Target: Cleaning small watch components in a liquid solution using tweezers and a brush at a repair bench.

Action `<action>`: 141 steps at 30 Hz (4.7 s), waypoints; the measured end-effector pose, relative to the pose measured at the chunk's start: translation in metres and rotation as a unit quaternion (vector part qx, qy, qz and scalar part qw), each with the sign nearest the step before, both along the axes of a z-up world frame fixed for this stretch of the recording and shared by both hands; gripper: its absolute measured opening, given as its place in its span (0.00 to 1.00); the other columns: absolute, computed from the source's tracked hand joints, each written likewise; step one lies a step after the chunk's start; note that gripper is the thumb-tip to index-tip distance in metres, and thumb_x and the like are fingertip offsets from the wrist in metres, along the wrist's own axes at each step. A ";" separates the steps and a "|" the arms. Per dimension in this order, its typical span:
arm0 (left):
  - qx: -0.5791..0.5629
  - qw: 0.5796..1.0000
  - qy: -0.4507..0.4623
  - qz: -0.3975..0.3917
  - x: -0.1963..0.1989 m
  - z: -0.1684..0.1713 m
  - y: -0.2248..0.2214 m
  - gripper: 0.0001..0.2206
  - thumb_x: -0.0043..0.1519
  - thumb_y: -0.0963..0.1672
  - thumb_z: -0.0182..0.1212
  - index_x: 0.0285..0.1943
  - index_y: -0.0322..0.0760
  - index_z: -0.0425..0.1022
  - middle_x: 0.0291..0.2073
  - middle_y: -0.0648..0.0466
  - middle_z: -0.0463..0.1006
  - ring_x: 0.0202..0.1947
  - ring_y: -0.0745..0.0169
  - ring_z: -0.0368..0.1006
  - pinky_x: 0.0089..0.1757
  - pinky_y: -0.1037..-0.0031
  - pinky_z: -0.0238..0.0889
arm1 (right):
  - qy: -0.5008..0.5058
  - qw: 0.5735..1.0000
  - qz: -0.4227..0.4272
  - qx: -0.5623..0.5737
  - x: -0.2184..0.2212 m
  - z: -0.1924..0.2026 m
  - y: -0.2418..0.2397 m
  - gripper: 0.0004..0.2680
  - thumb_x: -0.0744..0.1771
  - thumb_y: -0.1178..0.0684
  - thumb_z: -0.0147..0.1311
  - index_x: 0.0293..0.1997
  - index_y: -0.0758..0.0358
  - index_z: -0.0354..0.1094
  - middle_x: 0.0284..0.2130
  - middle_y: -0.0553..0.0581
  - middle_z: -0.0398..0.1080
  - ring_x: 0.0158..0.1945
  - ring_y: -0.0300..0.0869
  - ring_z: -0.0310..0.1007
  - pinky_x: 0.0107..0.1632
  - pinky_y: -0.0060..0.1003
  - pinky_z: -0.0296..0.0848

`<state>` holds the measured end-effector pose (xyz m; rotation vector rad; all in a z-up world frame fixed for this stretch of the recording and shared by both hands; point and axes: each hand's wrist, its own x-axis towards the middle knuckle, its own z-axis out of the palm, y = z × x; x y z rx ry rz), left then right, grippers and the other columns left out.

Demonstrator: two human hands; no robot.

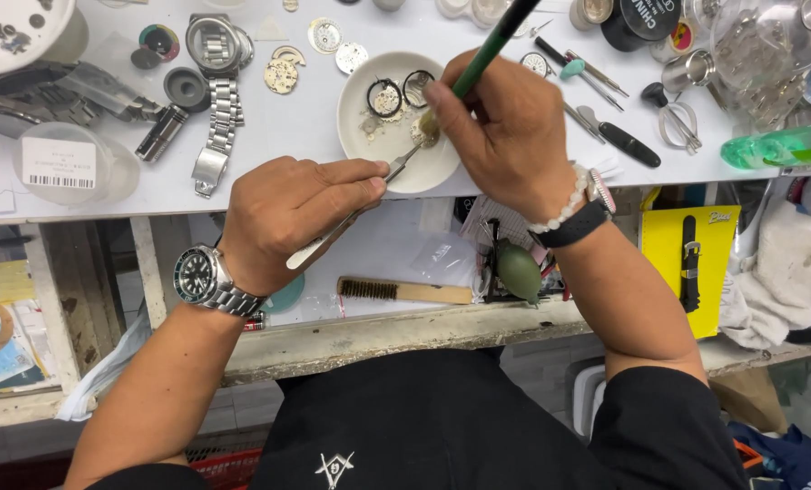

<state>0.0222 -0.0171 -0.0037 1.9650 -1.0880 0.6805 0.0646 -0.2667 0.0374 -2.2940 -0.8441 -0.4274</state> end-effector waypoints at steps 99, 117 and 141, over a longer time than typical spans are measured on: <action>0.039 0.999 -0.001 -0.035 0.011 0.008 0.007 0.06 0.67 0.35 0.69 0.51 0.28 0.81 0.46 0.42 0.86 0.34 0.57 0.82 0.29 0.71 0.69 | 0.016 1.000 -0.016 -0.012 0.001 -0.005 -0.005 0.07 0.74 0.54 0.55 0.42 0.67 0.70 0.25 0.52 0.70 0.24 0.39 0.65 0.28 0.35 0.63; 0.030 0.999 0.008 -0.041 0.010 0.008 0.006 0.06 0.67 0.35 0.69 0.50 0.28 0.81 0.47 0.42 0.85 0.34 0.55 0.82 0.30 0.71 0.68 | 0.125 0.991 0.045 0.023 -0.009 0.007 -0.003 0.06 0.73 0.57 0.53 0.43 0.69 0.71 0.31 0.56 0.71 0.27 0.41 0.64 0.31 0.36 0.63; 0.004 1.000 -0.013 -0.008 0.007 -0.004 0.010 0.05 0.68 0.39 0.67 0.51 0.35 0.80 0.48 0.50 0.85 0.33 0.57 0.83 0.29 0.70 0.68 | -0.025 0.995 -0.071 -0.058 -0.005 -0.033 -0.026 0.08 0.77 0.56 0.59 0.46 0.71 0.72 0.32 0.60 0.71 0.29 0.48 0.66 0.34 0.44 0.62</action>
